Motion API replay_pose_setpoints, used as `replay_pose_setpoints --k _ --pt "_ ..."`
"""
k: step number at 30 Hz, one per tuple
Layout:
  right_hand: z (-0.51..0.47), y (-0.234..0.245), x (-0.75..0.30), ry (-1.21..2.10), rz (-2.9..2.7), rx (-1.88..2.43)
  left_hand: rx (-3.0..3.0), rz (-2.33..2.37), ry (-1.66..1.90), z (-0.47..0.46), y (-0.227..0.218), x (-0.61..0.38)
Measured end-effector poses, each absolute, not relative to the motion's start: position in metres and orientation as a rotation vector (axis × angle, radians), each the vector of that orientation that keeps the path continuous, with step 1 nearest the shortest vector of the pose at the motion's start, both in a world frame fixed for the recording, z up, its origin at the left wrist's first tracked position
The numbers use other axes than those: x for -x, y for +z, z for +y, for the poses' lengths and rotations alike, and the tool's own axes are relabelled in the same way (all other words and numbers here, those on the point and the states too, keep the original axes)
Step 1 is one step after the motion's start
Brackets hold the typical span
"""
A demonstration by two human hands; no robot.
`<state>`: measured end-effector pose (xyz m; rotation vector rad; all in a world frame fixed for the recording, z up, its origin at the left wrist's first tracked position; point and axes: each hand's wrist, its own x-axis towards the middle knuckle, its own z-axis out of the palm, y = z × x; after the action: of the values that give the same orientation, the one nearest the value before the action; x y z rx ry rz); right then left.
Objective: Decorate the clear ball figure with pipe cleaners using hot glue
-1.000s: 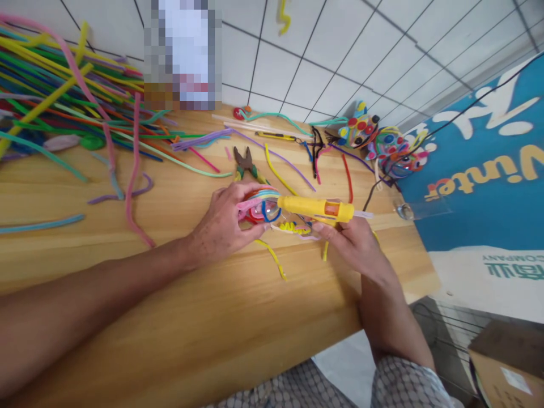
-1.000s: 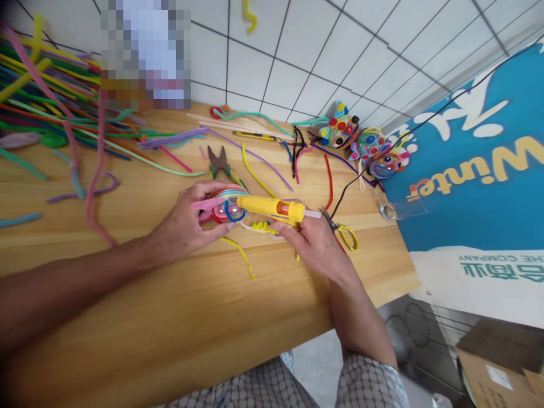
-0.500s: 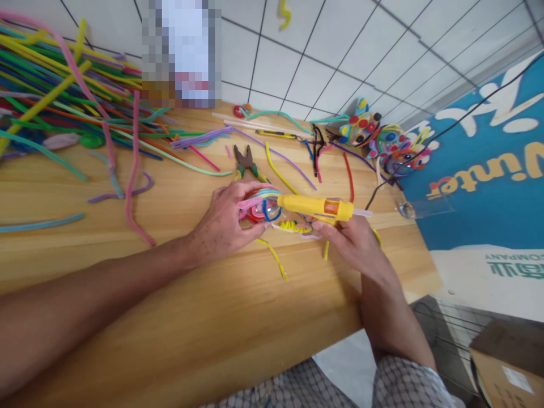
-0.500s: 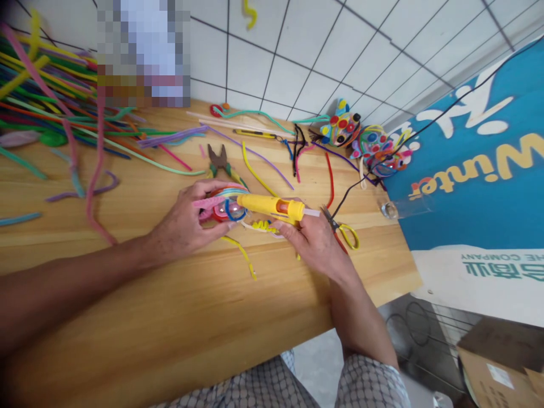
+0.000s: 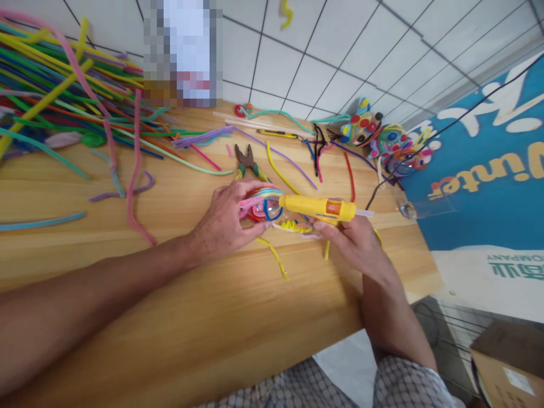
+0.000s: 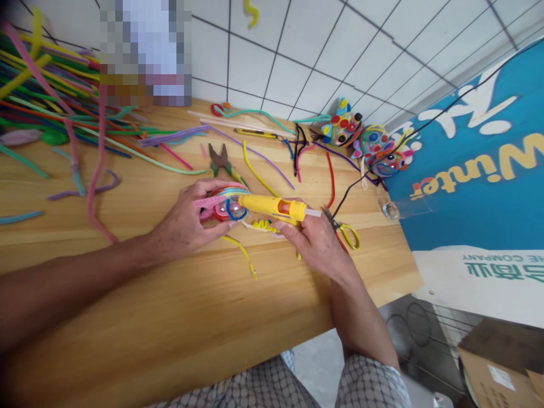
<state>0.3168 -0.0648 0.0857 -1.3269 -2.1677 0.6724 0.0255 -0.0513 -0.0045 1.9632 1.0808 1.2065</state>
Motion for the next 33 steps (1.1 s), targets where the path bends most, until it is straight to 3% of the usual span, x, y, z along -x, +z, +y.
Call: replay_pose_setpoints --k 33 --pt "-0.0685 0.0819 -0.3229 0.631 -2.237 1.240 -1.997 1.078 1.219 -0.0511 -0.0062 -0.0258"
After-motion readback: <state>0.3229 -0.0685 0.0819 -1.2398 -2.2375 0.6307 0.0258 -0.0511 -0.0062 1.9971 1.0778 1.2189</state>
